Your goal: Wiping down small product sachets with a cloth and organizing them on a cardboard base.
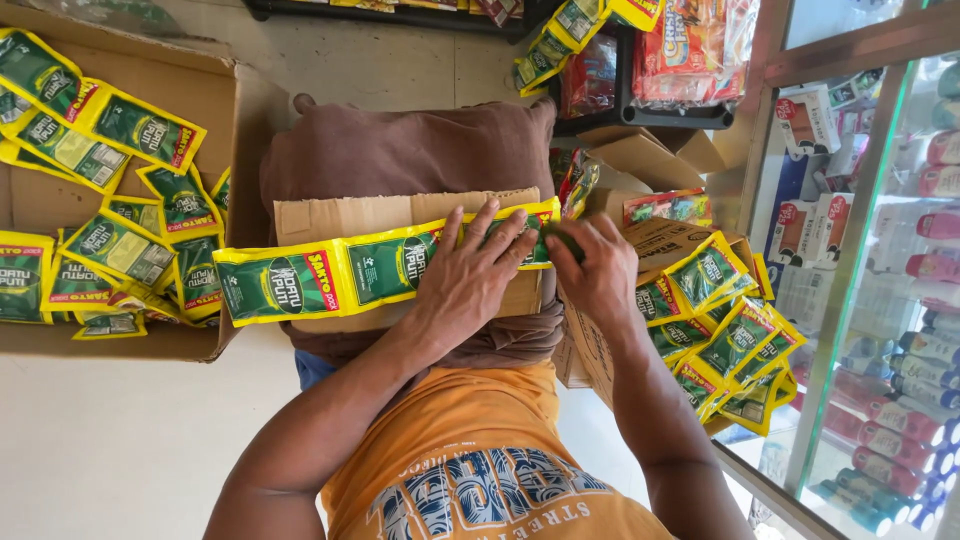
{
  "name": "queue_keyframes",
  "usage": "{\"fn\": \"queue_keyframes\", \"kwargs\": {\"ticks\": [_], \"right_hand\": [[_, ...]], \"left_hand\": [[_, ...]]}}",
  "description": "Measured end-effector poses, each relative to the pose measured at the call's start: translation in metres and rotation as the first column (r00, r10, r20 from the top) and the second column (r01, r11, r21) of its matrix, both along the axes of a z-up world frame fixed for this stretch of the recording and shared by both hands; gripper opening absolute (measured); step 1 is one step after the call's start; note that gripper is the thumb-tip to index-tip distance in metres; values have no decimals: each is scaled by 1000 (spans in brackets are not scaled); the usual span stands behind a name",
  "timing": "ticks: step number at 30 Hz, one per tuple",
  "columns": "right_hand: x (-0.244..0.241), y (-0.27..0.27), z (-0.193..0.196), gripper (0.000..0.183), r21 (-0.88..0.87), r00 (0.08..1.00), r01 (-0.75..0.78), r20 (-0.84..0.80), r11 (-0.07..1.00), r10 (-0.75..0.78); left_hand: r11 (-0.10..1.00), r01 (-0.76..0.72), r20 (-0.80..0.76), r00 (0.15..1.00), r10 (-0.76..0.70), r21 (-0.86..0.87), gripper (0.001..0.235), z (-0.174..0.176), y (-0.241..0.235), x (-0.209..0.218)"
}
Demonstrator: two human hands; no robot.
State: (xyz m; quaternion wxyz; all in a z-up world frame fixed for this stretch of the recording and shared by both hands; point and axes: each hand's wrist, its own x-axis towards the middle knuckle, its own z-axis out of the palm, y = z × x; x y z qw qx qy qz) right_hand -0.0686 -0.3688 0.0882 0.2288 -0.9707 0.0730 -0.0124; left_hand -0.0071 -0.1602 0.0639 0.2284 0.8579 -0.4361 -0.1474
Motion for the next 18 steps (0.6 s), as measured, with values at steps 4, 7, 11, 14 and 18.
{"fn": "queue_keyframes", "kwargs": {"ticks": [4, 7, 11, 14, 18], "right_hand": [[26, -2, -5, 21, -73, 997, 0, 75, 997, 5], [16, 4, -4, 21, -90, 998, -6, 55, 996, 11], [-22, -3, 7, 26, -136, 996, -50, -77, 989, 39], [-21, -9, 35, 28, -115, 994, -53, -106, 992, 40], [-1, 1, 59, 23, -107, 999, -48, 4, 993, 48]], "left_hand": [[1000, 0, 17, 1000, -1, 16, 49, 2, -1, 1], [1000, -14, 12, 1000, 14, 4, 49, -2, 1, 2], [1000, -12, 0, 1000, 12, -12, 55, 3, 6, 2], [994, -13, -35, 999, 9, -108, 50, -12, 3, -3], [930, -76, -32, 997, 70, -359, 42, 17, 32, -16]]}}
